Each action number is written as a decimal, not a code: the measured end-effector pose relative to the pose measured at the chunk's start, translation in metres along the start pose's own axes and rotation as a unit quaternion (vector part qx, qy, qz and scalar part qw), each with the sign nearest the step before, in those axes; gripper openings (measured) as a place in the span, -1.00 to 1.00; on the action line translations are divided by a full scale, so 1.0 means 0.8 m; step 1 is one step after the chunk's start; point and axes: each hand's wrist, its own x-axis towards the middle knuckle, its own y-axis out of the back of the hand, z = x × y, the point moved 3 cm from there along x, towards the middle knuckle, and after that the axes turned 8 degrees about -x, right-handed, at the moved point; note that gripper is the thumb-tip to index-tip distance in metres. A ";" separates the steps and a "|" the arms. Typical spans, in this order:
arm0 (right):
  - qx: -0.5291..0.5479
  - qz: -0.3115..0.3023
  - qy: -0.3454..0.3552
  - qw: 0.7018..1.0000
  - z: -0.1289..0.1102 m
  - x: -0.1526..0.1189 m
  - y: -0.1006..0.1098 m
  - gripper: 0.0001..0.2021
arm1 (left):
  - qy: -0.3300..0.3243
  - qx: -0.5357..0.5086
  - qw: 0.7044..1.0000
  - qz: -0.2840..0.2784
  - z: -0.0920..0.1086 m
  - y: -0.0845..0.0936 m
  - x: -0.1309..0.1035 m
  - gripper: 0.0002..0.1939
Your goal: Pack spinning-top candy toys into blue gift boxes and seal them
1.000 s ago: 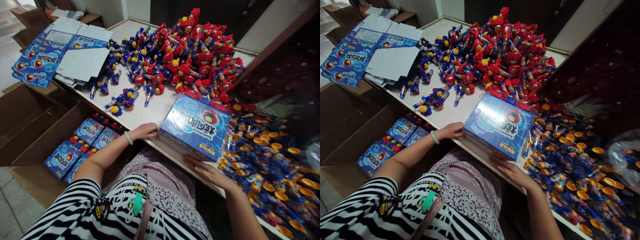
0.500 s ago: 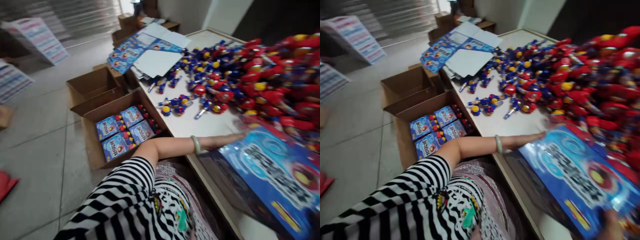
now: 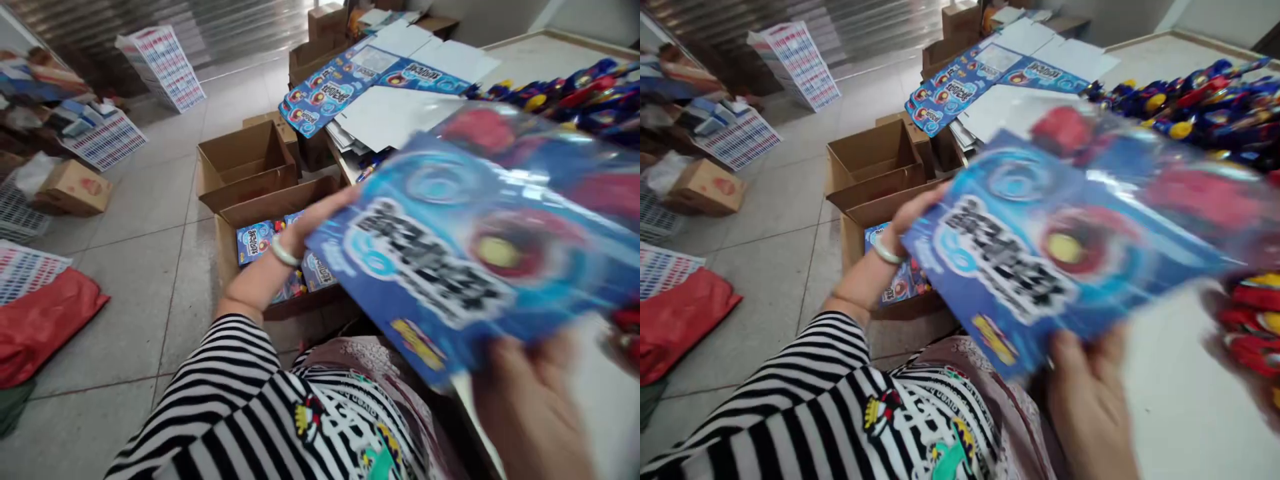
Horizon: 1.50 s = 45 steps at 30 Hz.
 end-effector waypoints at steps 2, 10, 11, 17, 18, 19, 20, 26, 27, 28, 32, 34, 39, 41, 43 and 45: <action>0.079 -0.074 0.018 0.994 -0.011 0.026 -0.075 -0.33 | 0.010 -0.047 0.996 0.077 0.024 0.078 -0.037 -0.63; 0.196 -0.217 -0.040 0.955 0.079 0.066 -0.293 -0.07 | 0.184 -0.042 0.963 0.192 -0.075 0.283 -0.076 -0.37; 0.192 -0.218 -0.061 0.955 0.098 0.065 -0.302 -0.05 | 0.213 -0.035 0.960 0.178 -0.098 0.294 -0.067 -0.35; 0.166 -0.214 -0.186 0.944 0.170 0.068 -0.306 0.06 | 0.326 0.047 0.939 0.098 -0.216 0.319 0.020 -0.34; 0.174 -0.223 -0.216 0.935 0.176 0.070 -0.302 0.06 | 0.335 0.050 0.937 0.084 -0.231 0.317 0.035 -0.36; 0.187 -0.234 -0.247 0.921 0.181 0.070 -0.297 0.05 | 0.345 0.053 0.935 0.067 -0.243 0.313 0.048 -0.38; 0.199 -0.245 -0.280 0.906 0.186 0.070 -0.291 0.03 | 0.353 0.057 0.933 0.048 -0.254 0.309 0.060 -0.41; 0.147 -0.287 -0.367 0.872 0.210 0.066 -0.244 -0.29 | 0.368 0.077 0.926 -0.029 -0.289 0.282 0.097 -0.40; 0.135 -0.292 -0.356 0.877 0.212 0.067 -0.235 -0.35 | 0.365 0.084 0.927 -0.033 -0.290 0.281 0.098 -0.40; 0.124 -0.298 -0.340 0.883 0.211 0.067 -0.226 -0.40 | 0.361 0.093 0.927 -0.035 -0.290 0.281 0.099 -0.40; 0.056 -0.325 -0.229 0.916 0.187 0.069 -0.174 -0.50 | 0.328 0.152 0.932 -0.021 -0.267 0.286 0.100 -0.32; 0.012 -0.341 -0.151 0.928 0.166 0.072 -0.137 -0.57 | 0.299 0.184 0.936 -0.007 -0.239 0.283 0.111 -0.28; -0.073 -0.212 -0.032 0.974 0.145 0.093 -0.043 -0.68 | 0.099 0.170 0.980 0.027 -0.136 0.219 0.209 -0.48; -0.093 -0.109 -0.046 0.989 0.156 0.099 -0.023 -0.68 | 0.014 0.125 0.991 0.046 -0.096 0.175 0.275 -0.57; -0.095 -0.066 -0.062 0.991 0.170 0.101 -0.020 -0.67 | -0.009 0.124 0.989 0.083 -0.069 0.133 0.344 -0.63; -0.089 -0.075 -0.055 0.992 0.181 0.104 -0.022 -0.69 | 0.006 0.172 0.976 0.135 -0.056 0.102 0.405 -0.64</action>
